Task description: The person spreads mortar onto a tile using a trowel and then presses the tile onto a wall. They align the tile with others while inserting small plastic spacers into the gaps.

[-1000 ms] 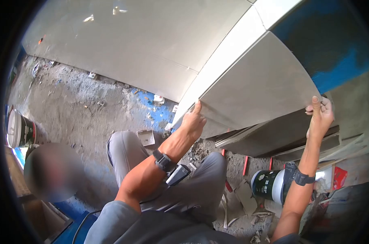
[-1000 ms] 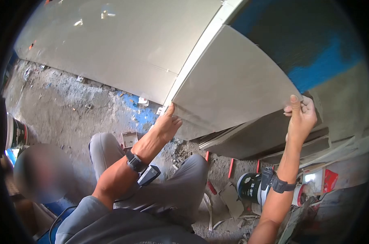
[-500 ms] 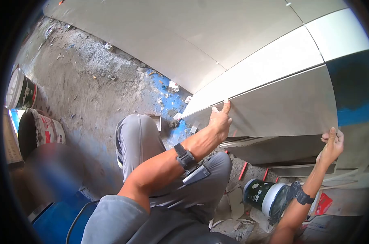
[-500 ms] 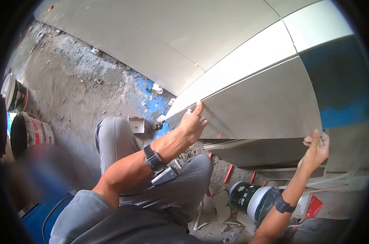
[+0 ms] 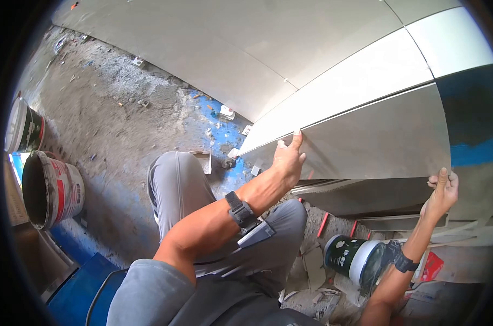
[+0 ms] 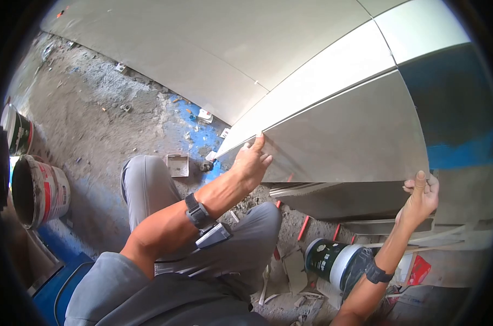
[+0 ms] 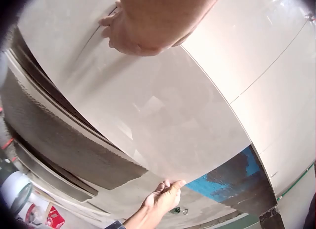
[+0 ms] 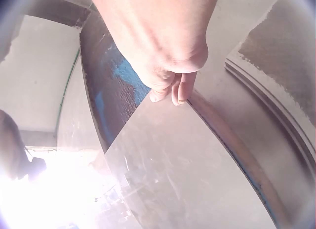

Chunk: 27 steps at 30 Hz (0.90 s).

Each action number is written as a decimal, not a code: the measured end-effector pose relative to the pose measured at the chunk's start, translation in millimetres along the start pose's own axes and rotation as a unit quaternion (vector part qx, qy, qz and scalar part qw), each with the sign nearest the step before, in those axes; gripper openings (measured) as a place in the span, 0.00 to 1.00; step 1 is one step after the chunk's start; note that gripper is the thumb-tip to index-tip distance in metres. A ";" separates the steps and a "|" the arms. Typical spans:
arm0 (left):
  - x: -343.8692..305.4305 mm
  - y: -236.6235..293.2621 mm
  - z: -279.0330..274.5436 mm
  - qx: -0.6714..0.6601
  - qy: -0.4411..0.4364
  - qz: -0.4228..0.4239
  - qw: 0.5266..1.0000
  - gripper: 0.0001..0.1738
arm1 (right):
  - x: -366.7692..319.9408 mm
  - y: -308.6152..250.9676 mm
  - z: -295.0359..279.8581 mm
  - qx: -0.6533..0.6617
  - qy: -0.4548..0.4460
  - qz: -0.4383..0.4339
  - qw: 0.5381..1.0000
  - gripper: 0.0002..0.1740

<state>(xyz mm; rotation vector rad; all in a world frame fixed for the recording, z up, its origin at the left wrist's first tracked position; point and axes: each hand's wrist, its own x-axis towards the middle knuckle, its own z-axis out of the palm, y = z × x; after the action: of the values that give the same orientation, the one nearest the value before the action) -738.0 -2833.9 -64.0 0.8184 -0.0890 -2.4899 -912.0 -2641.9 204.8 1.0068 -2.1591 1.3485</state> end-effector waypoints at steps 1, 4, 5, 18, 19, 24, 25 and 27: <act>-0.3 0.1 -0.4 0.003 -0.003 0.002 1.000 0.59 | -0.7 -1.7 1.5 0.004 0.000 0.002 1.000 0.19; -16.9 12.3 6.2 0.028 -0.017 -0.019 0.999 0.56 | 0.0 1.4 0.3 0.006 0.000 0.003 1.000 0.18; -9.6 9.7 -0.4 0.040 -0.052 -0.003 0.998 0.55 | 0.7 2.4 -1.6 0.000 -0.001 -0.003 1.000 0.18; -22.8 34.7 -5.9 0.250 -0.036 0.143 0.957 0.52 | -19.5 7.4 30.0 0.171 0.121 -0.035 0.977 0.29; -28.6 27.6 6.1 0.307 -0.021 0.290 0.906 0.52 | -27.0 11.2 36.2 0.186 0.150 -0.067 0.969 0.30; -40.1 40.6 68.3 0.578 -0.053 0.614 0.534 0.58 | -90.4 29.2 87.9 0.022 0.185 -0.206 0.961 0.33; -37.4 40.5 81.4 0.586 -0.068 0.631 0.504 0.60 | -102.5 34.2 101.6 -0.012 0.173 -0.206 0.963 0.37; -33.3 33.7 96.8 0.592 -0.094 0.656 0.459 0.61 | -125.5 45.3 126.7 -0.060 0.155 -0.198 0.966 0.41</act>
<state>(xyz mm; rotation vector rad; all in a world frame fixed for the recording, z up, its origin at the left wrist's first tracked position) -755.1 -2855.9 40.0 0.4339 -1.8557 -0.6233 -858.4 -2696.7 37.5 1.0320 -1.6783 1.0868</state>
